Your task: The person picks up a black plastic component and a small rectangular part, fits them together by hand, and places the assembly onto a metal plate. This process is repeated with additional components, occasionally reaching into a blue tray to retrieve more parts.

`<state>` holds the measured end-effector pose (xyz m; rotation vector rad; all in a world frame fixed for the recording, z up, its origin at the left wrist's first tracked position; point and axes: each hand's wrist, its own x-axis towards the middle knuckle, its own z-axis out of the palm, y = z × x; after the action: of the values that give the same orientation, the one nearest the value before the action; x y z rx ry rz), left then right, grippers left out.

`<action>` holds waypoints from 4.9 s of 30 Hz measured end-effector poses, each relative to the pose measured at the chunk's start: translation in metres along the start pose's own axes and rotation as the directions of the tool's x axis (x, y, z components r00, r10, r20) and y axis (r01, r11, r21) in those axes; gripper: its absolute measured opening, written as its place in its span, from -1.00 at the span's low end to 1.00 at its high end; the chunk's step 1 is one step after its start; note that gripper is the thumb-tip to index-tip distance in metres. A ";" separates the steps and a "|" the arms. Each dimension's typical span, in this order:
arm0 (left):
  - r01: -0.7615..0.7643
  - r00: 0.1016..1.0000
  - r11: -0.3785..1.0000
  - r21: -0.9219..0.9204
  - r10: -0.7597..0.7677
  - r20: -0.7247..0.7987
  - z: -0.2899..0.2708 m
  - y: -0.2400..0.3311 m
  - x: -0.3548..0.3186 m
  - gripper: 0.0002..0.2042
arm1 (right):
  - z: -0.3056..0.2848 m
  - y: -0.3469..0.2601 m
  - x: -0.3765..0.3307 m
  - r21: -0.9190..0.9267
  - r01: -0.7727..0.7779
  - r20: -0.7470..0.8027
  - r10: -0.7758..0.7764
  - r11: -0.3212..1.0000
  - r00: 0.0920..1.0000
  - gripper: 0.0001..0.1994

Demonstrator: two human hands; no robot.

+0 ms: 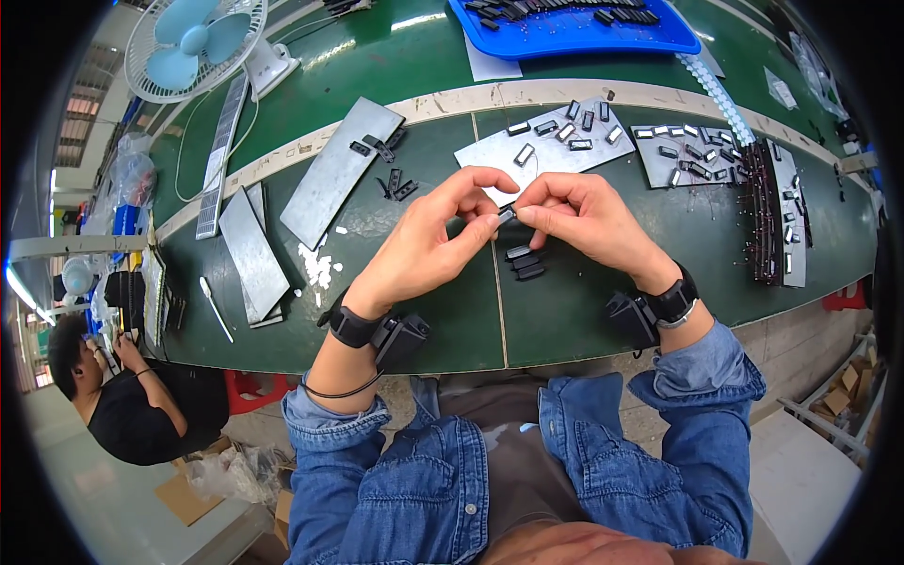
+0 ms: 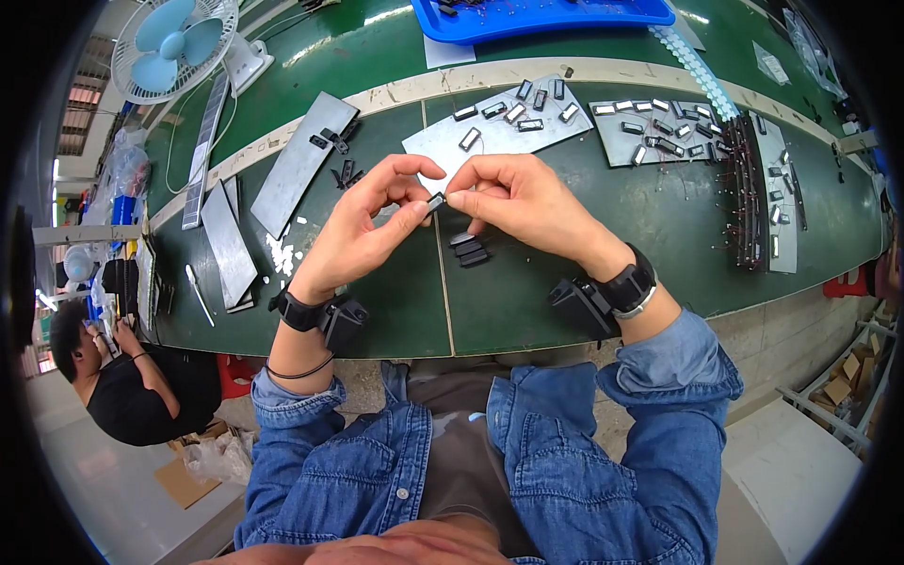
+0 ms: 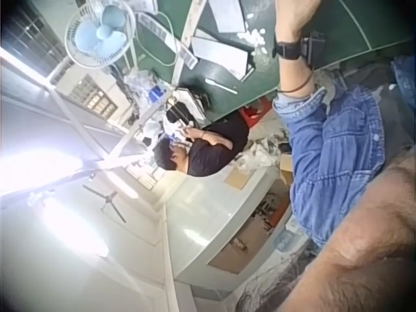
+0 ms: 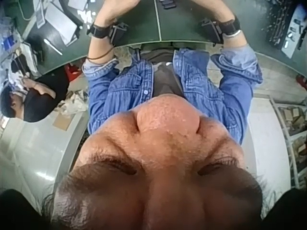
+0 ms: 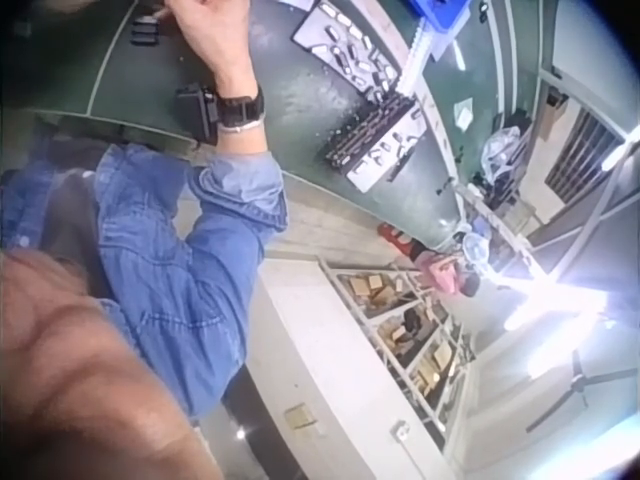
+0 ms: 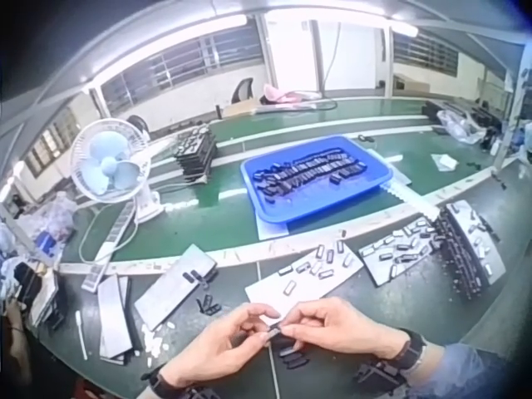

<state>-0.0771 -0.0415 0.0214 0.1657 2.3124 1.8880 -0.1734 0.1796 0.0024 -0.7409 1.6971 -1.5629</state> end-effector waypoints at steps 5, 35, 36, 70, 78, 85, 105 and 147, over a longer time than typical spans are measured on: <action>-0.130 0.991 0.981 0.141 0.127 0.035 -0.001 0.000 -0.002 -0.64 | -0.001 -0.005 -0.001 0.155 -0.078 0.089 0.064 0.985 0.994 -0.85; 0.091 0.897 0.290 0.953 0.391 -0.205 -0.039 -0.022 -0.010 -0.88 | -0.007 0.002 0.001 0.181 0.029 -0.127 -0.006 0.983 0.992 -0.86; 0.080 0.885 0.312 0.947 0.416 -0.211 -0.036 -0.021 -0.007 -0.88 | -0.006 0.003 0.001 0.238 0.029 -0.132 0.003 0.971 0.991 -0.86; -0.325 0.772 0.639 0.697 0.605 -0.194 0.012 -0.006 0.016 -0.69 | 0.006 0.023 0.005 0.156 0.074 -0.188 -0.044 0.985 0.981 -0.89; -0.164 0.910 0.863 0.477 0.319 -0.264 0.019 -0.008 0.012 -0.76 | 0.004 0.014 0.002 0.241 0.005 -0.118 0.024 0.970 0.993 -0.89; -0.090 0.934 0.899 0.429 0.226 -0.277 0.017 -0.010 0.009 -0.74 | 0.005 0.014 0.003 0.242 0.013 -0.121 0.017 0.970 0.993 -0.89; -0.221 0.829 0.611 0.760 0.528 -0.184 0.021 -0.006 0.007 -0.76 | 0.009 0.013 0.001 0.056 0.234 -0.164 -0.222 0.971 0.961 -0.64; -0.301 0.935 0.419 0.856 0.307 0.179 0.038 0.007 -0.022 -0.80 | -0.017 -0.008 0.000 -0.239 0.234 -0.222 -0.288 0.942 0.932 -0.79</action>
<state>-0.0480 -0.0073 0.0216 0.7368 3.1782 0.5056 -0.1873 0.1887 0.0109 -0.9395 2.0433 -1.7384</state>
